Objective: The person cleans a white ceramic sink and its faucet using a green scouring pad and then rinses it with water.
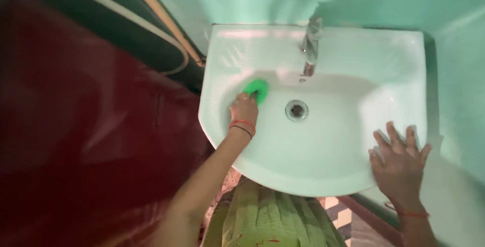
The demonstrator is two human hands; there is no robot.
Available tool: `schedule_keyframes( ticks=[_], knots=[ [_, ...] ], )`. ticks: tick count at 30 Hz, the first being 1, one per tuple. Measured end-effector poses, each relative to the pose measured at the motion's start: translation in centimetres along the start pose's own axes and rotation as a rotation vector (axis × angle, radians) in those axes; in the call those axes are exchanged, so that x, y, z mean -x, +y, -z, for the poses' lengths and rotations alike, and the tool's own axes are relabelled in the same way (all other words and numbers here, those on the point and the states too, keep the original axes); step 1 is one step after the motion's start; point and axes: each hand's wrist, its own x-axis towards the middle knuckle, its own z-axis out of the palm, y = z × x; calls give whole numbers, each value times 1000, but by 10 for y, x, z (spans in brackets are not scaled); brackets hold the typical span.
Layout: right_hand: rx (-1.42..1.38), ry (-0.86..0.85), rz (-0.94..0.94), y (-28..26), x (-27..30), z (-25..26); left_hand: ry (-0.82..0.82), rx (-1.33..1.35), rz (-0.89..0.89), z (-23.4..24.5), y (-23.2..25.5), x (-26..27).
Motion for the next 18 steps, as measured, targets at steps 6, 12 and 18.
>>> schedule_keyframes(
  ticks=[6, 12, 18],
  knots=[
    [-42, 170, -67, -16, 7, -3, -369, -20, -626, 22, 143, 47],
    [60, 189, 18, -20, 6, -4, -666, 639, -581, 78, 173, 72],
    [-48, 205, -75, -33, 3, -5, -344, 26, 67, 28, 6, 6]
  ],
)
